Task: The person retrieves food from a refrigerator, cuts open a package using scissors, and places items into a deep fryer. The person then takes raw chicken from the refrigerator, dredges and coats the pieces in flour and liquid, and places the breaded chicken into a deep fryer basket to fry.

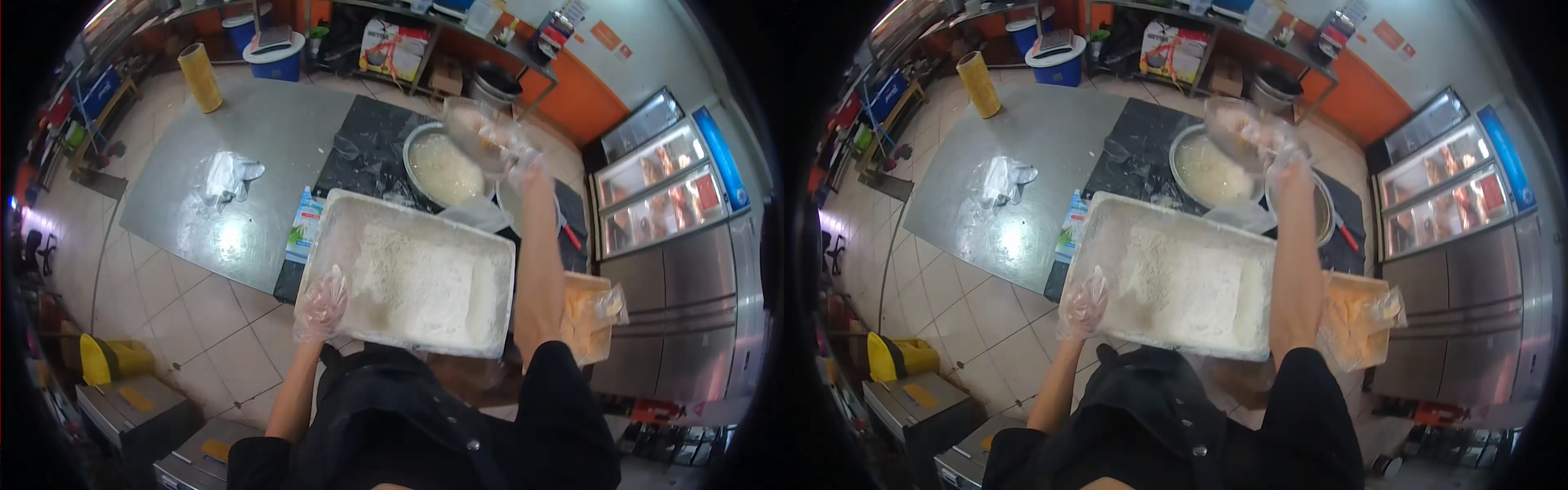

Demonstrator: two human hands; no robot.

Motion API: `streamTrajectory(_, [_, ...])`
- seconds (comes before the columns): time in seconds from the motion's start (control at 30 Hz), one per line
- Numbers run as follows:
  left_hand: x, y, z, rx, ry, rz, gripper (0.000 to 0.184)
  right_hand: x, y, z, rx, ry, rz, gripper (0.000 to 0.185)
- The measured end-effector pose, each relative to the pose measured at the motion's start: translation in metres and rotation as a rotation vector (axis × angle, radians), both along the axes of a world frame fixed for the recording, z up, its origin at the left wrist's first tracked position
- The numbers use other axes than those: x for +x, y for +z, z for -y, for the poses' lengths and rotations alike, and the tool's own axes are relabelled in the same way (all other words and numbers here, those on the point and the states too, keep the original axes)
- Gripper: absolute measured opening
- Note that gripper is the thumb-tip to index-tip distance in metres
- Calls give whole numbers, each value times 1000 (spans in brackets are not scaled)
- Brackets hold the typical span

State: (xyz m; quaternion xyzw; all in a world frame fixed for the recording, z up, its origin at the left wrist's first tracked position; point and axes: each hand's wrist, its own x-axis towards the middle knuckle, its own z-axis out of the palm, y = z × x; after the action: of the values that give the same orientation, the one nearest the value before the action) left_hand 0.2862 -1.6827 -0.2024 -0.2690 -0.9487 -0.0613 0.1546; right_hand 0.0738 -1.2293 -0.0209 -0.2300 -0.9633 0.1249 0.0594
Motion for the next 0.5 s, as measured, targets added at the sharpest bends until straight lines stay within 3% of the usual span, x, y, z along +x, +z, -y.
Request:
streamTrajectory(0.03, [2,2,3,-150,-28,-60,37,0,-15,-1,-61,-37,2,23])
streamTrajectory(0.1, [2,-10,0,-81,-11,-77,38,1,-24,-8,-203,-89,-69,23])
streamTrajectory(0.2, [5,-21,-1,290,2,52,38,9,-1,-18,-530,-129,-316,23])
streamTrajectory(0.27, [1,-23,-3,431,1,100,39,17,37,-21,-714,-98,-511,23])
streamTrajectory(0.33, [0,-23,-3,406,-11,86,39,29,88,-23,-833,-23,-685,23])
streamTrajectory(0.5, [5,0,-4,566,-18,143,38,52,197,-27,-953,220,-968,24])
